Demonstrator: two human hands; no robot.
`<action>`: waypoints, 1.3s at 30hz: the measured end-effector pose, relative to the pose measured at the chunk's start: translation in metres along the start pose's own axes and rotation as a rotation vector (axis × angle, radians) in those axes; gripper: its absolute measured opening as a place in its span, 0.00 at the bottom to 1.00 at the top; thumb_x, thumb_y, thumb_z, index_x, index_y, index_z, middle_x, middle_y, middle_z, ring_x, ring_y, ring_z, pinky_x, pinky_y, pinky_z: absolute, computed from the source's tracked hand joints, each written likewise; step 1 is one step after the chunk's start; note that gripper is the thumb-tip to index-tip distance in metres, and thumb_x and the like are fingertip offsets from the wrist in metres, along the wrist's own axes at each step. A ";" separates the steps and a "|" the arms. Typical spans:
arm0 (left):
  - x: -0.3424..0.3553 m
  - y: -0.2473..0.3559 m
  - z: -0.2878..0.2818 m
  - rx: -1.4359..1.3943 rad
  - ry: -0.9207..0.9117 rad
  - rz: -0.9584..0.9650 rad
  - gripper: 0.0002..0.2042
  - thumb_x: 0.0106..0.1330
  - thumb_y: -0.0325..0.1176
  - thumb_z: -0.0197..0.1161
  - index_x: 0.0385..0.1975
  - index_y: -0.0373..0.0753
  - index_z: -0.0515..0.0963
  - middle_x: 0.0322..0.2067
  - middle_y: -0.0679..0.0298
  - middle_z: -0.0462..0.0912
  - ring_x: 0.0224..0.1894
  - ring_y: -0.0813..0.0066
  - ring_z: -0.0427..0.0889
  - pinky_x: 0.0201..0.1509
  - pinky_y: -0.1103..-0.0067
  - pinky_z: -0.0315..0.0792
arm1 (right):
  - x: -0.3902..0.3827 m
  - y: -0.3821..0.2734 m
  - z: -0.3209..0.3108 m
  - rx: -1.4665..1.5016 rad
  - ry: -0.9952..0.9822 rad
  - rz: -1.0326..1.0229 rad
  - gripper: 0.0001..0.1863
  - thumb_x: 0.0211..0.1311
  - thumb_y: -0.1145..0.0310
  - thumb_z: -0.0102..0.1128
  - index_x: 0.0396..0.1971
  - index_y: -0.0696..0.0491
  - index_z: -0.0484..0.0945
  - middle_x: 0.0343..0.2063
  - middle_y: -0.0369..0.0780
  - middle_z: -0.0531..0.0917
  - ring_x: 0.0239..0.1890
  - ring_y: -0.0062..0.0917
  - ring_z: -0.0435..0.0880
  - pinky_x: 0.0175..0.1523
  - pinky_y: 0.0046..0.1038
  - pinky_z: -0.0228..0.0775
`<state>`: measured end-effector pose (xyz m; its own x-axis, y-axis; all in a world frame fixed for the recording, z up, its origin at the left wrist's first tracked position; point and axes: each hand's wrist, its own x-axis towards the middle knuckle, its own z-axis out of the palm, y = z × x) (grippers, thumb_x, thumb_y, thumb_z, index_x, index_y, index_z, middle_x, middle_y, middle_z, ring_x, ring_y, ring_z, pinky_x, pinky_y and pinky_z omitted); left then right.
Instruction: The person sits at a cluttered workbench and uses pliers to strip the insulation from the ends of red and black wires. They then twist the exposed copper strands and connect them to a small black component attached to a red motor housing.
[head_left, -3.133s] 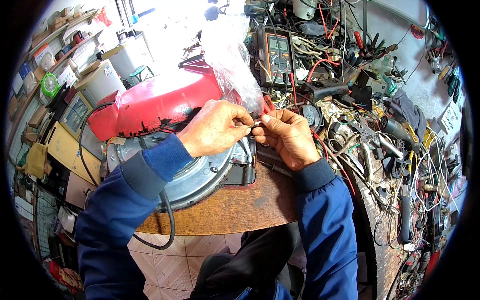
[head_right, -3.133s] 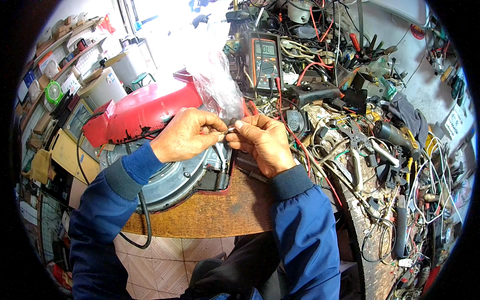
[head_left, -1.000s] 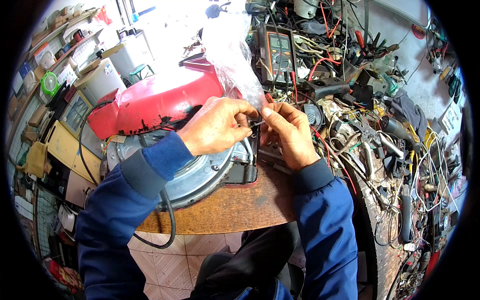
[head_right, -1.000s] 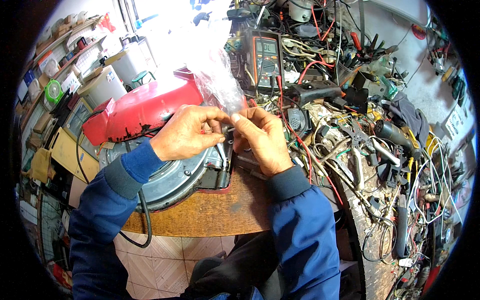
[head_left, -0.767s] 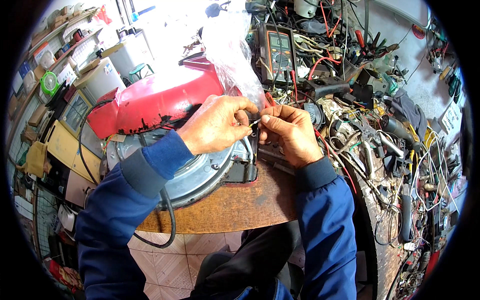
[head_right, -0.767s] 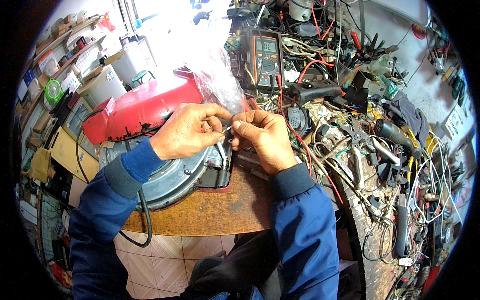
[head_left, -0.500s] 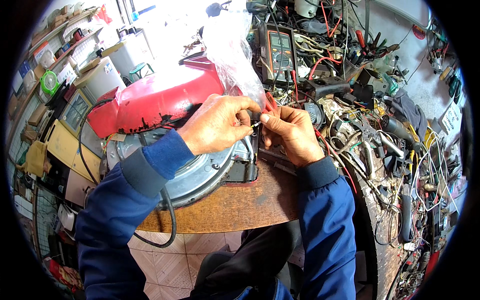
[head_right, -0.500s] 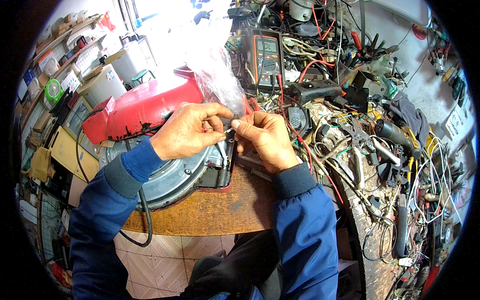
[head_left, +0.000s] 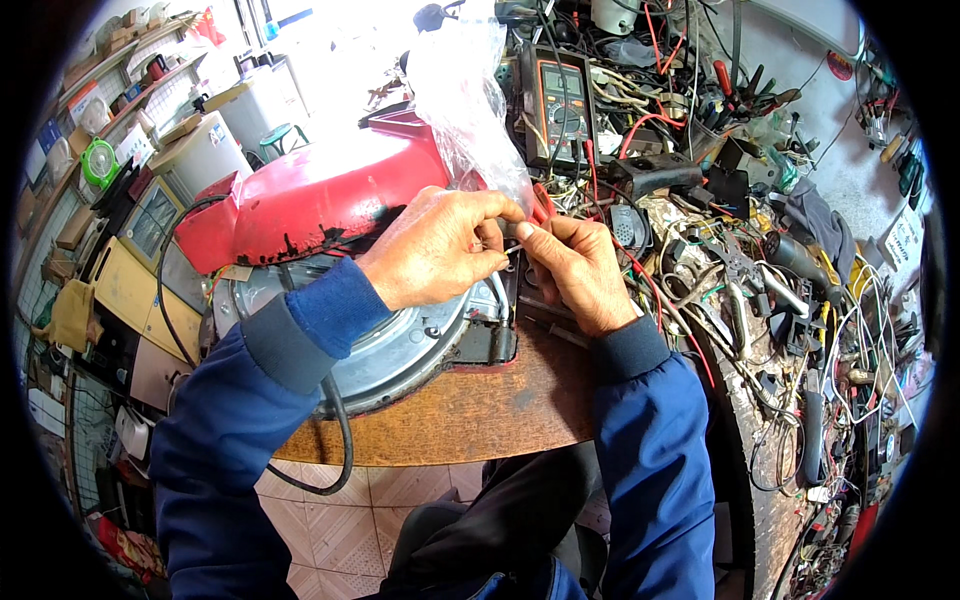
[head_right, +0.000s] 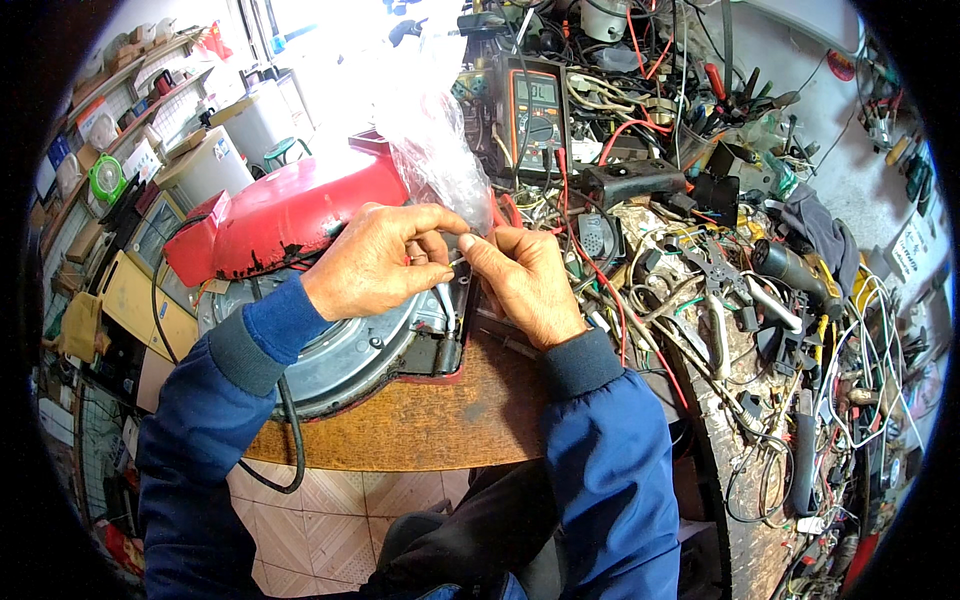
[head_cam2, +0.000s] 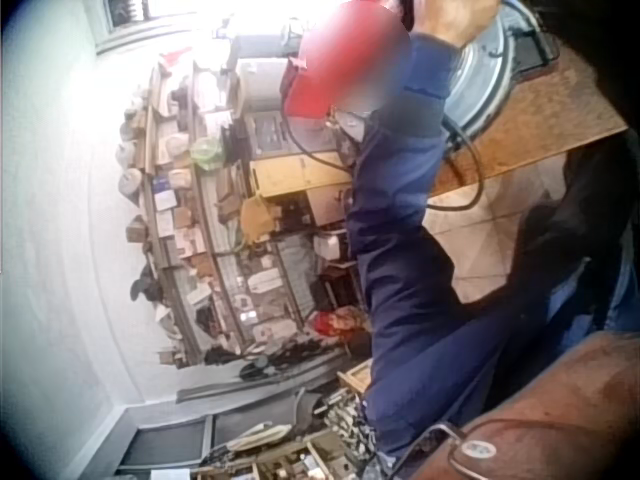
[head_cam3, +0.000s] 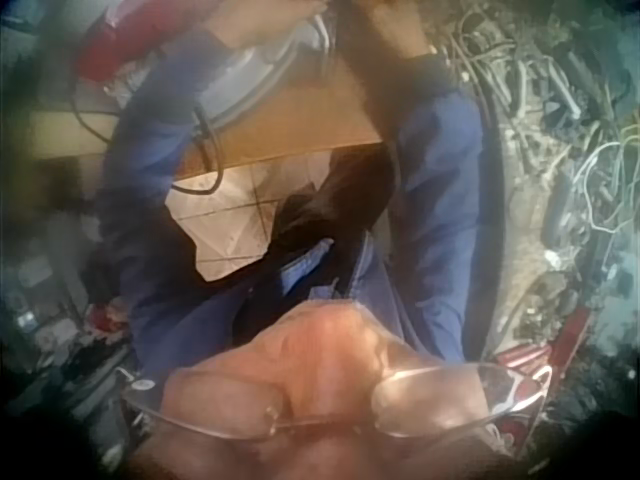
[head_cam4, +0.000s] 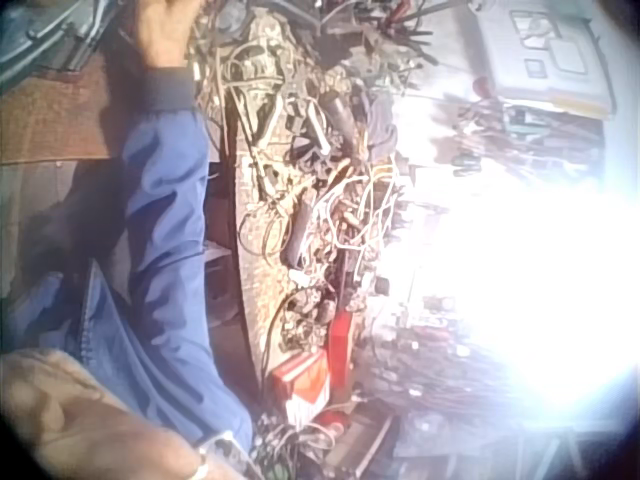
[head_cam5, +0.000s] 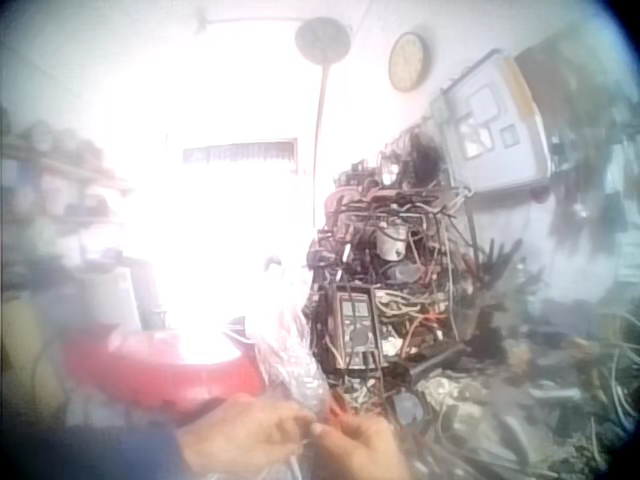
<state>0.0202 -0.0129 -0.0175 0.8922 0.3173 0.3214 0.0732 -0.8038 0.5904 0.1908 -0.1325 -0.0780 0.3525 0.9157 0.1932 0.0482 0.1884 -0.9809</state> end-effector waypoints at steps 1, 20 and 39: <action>0.000 0.000 0.000 0.006 -0.002 -0.003 0.16 0.61 0.23 0.71 0.50 0.33 0.82 0.26 0.64 0.87 0.28 0.82 0.84 0.33 0.79 0.78 | 0.000 -0.001 0.000 0.002 -0.016 0.019 0.18 0.72 0.62 0.66 0.22 0.56 0.78 0.17 0.33 0.79 0.16 0.13 0.73 0.20 0.22 0.62; 0.000 0.005 -0.002 0.004 0.001 -0.031 0.22 0.60 0.23 0.72 0.56 0.31 0.79 0.28 0.62 0.88 0.31 0.79 0.86 0.36 0.78 0.80 | -0.006 -0.006 -0.003 0.321 -0.099 0.016 0.08 0.67 0.76 0.68 0.39 0.66 0.84 0.31 0.42 0.87 0.29 0.25 0.87 0.37 0.25 0.81; -0.001 0.005 -0.009 0.087 -0.065 0.045 0.16 0.57 0.28 0.71 0.47 0.34 0.84 0.31 0.57 0.87 0.34 0.73 0.86 0.38 0.73 0.79 | 0.001 -0.001 0.002 0.056 -0.062 -0.010 0.14 0.69 0.66 0.67 0.25 0.58 0.82 0.18 0.35 0.81 0.18 0.15 0.77 0.23 0.21 0.67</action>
<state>0.0157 -0.0128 -0.0088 0.9222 0.2487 0.2960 0.0680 -0.8580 0.5091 0.1890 -0.1312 -0.0773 0.2931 0.9337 0.2054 -0.0013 0.2152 -0.9766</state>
